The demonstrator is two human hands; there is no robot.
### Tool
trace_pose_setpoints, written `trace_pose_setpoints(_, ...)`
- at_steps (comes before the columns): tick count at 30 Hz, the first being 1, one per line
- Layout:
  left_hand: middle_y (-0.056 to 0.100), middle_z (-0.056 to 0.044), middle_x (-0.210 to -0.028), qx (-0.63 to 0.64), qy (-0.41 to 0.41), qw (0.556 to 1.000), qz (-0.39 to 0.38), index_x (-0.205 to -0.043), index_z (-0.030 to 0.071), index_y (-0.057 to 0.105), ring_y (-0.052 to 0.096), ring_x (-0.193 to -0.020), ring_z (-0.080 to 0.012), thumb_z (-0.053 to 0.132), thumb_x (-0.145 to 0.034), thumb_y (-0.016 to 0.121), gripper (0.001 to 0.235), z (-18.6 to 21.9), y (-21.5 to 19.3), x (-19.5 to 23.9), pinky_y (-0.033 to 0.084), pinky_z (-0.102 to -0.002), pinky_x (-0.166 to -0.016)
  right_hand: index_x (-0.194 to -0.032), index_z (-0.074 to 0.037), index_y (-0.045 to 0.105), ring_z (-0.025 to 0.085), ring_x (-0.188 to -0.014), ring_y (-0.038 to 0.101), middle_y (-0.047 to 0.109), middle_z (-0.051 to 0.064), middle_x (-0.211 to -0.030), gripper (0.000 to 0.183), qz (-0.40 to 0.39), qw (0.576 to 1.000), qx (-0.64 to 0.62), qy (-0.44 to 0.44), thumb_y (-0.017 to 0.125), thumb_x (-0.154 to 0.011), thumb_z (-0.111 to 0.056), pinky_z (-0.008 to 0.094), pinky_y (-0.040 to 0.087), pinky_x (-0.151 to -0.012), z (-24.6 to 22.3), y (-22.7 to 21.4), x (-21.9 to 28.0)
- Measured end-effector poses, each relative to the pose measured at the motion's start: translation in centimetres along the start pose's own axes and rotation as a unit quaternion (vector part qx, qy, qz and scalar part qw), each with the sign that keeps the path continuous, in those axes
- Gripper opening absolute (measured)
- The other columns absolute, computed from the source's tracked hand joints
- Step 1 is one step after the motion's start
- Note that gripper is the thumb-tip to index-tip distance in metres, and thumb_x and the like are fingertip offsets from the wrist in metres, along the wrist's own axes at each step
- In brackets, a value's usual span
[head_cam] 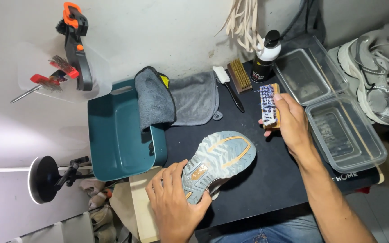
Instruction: The person scrubs the sole of a sneaker with a brush, then wipes the sole with a cloth. The person holds the shoe steady with one hand while scrubbing and wiping with the other.
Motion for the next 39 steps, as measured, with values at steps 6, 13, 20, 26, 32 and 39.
trace_pose_setpoints(6,0.062,0.002,-0.122,0.007,-0.001,1.000,0.025,-0.128,0.020,0.061,0.056,-0.111,-0.0267,0.047,-0.058,0.080,0.078,0.7,-0.6,0.3,0.041,-0.046,-0.097,-0.125,-0.007,0.062,0.022,-0.066,0.067,0.066,0.009,-0.094,0.032,0.045,0.971,0.233,-0.030,0.058,-0.103,-0.029,0.035,0.060,-0.045,-2.2,-0.2,1.3)
trace_pose_setpoints(13,0.063,0.001,-0.122,-0.004,-0.006,0.999,0.040,-0.127,0.017,0.062,0.057,-0.110,-0.0259,0.049,-0.061,0.080,0.075,1.0,-1.1,0.6,0.042,-0.046,-0.097,-0.123,-0.012,0.065,0.025,-0.073,0.069,0.076,0.001,-0.092,0.032,0.049,0.917,0.371,-0.140,0.059,-0.102,-0.035,0.040,0.046,-0.077,-1.7,0.3,1.1)
trace_pose_setpoints(20,0.063,0.001,-0.122,0.001,-0.011,0.999,0.041,-0.128,0.018,0.062,0.057,-0.109,-0.0257,0.048,-0.062,0.080,0.074,1.0,-1.1,0.5,0.042,-0.046,-0.097,-0.115,-0.012,0.074,0.026,-0.084,0.065,0.070,0.008,-0.103,0.021,0.086,0.876,0.408,-0.240,0.059,-0.107,-0.024,0.043,0.047,-0.073,-2.3,0.0,1.7)
trace_pose_setpoints(26,0.063,0.001,-0.121,0.005,-0.012,0.999,0.050,-0.127,0.018,0.062,0.057,-0.110,-0.0248,0.047,-0.061,0.079,0.074,1.0,-1.3,0.5,0.042,-0.046,-0.097,-0.113,-0.004,0.078,0.033,-0.096,0.069,0.076,0.013,-0.108,0.031,0.108,0.836,0.422,-0.335,0.056,-0.113,-0.025,0.045,0.049,-0.073,-4.7,0.9,3.9)
trace_pose_setpoints(32,0.064,0.001,-0.120,0.011,-0.010,0.998,0.053,-0.125,0.017,0.061,0.057,-0.110,-0.0243,0.047,-0.062,0.080,0.072,1.2,-1.6,0.3,0.042,-0.045,-0.097,-0.112,-0.005,0.077,0.033,-0.097,0.060,0.075,0.011,-0.112,0.016,0.151,0.811,0.391,-0.409,0.067,-0.109,-0.018,0.043,0.045,-0.082,-5.7,0.9,5.5)
trace_pose_setpoints(39,0.063,0.000,-0.117,-0.002,-0.007,0.998,0.063,-0.125,0.017,0.062,0.058,-0.109,-0.0247,0.045,-0.063,0.077,0.070,1.6,-1.9,0.6,0.042,-0.046,-0.097,-0.096,0.000,0.074,0.029,-0.093,0.064,0.073,0.014,-0.098,0.011,0.043,0.825,0.275,-0.491,0.065,-0.102,-0.002,0.039,0.046,-0.088,-8.7,4.5,7.8)
Point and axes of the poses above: each hand's wrist, its own x-axis away from the middle knuckle, its own y-axis out of the palm, z = x × y, the point moved 8 cm from there along -x, towards the middle knuckle
